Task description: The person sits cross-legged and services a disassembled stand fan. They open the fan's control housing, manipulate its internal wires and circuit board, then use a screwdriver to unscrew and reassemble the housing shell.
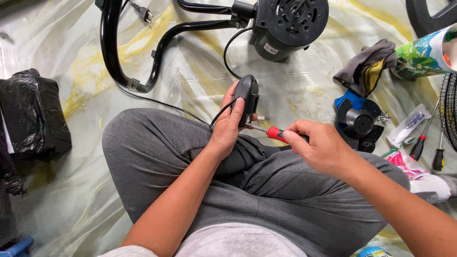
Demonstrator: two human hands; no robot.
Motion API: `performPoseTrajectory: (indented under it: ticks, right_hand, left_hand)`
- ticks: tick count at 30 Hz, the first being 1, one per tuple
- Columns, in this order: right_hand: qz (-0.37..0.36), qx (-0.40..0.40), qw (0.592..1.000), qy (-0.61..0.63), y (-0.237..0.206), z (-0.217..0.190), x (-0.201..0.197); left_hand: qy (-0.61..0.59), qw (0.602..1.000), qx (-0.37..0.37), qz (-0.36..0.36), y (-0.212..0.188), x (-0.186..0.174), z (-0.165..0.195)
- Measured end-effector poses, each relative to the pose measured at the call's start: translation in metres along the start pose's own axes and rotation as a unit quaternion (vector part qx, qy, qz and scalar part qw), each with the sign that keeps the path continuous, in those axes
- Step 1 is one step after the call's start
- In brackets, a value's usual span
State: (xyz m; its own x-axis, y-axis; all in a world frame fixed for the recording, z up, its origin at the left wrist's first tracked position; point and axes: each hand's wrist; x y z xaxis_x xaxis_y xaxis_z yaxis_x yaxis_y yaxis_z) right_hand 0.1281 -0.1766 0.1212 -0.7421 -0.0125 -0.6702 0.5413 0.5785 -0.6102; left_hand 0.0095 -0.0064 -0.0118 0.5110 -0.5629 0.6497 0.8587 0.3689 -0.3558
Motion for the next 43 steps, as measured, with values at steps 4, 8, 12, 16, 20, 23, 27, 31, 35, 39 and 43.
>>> performPoseTrajectory:
  ticks: [4, 8, 12, 16, 20, 23, 27, 31, 35, 39, 43]
  right_hand:
    - [0.180, -0.251, 0.943, -0.123, -0.008, 0.000, 0.002]
    - [0.198, -0.248, 0.933, -0.169, -0.007, 0.001, 0.003]
    - [-0.023, 0.007, 1.000, 0.000, 0.003, 0.002, 0.003]
    - [0.117, -0.202, 0.972, -0.040, -0.001, 0.002, 0.004]
    - [0.226, -0.305, 0.907, -0.182, -0.005, 0.003, -0.002]
    - [0.125, -0.173, 0.969, -0.127, -0.003, 0.000, 0.000]
    - [-0.012, -0.011, 1.000, -0.006, 0.003, 0.000, 0.000]
    - [0.190, -0.272, 0.935, -0.126, -0.004, -0.002, 0.005]
    - [0.116, -0.147, 0.976, -0.113, -0.001, -0.008, 0.004]
    - [0.015, -0.023, 0.996, -0.082, 0.004, -0.010, 0.003]
    - [0.152, -0.220, 0.953, -0.142, -0.001, -0.004, 0.007]
  left_hand:
    - [0.001, 1.000, 0.009, -0.003, 0.000, -0.001, 0.001]
    - [0.004, 1.000, 0.003, -0.002, 0.001, -0.001, 0.000]
    - [0.015, 1.000, 0.009, -0.014, 0.000, -0.001, 0.000]
    - [0.003, 1.000, 0.009, 0.006, 0.000, -0.001, 0.001]
    - [-0.005, 1.000, 0.004, 0.002, 0.000, 0.000, 0.002]
    - [0.003, 1.000, 0.006, 0.005, 0.001, -0.001, 0.003]
    - [-0.002, 1.000, 0.004, 0.001, 0.000, 0.000, 0.001]
    - [0.000, 1.000, 0.006, -0.006, 0.000, -0.001, -0.001]
    - [0.004, 1.000, 0.000, -0.009, 0.000, -0.001, -0.002]
    - [-0.002, 1.000, 0.002, -0.010, 0.000, -0.001, -0.002]
    - [0.004, 1.000, 0.004, -0.009, 0.000, 0.000, 0.001]
Point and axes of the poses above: each hand's wrist, its own y-axis towards the middle knuckle, its own x-axis out of the palm, z = x × y, and after that the axes turned 11 degrees about -y, right-handed
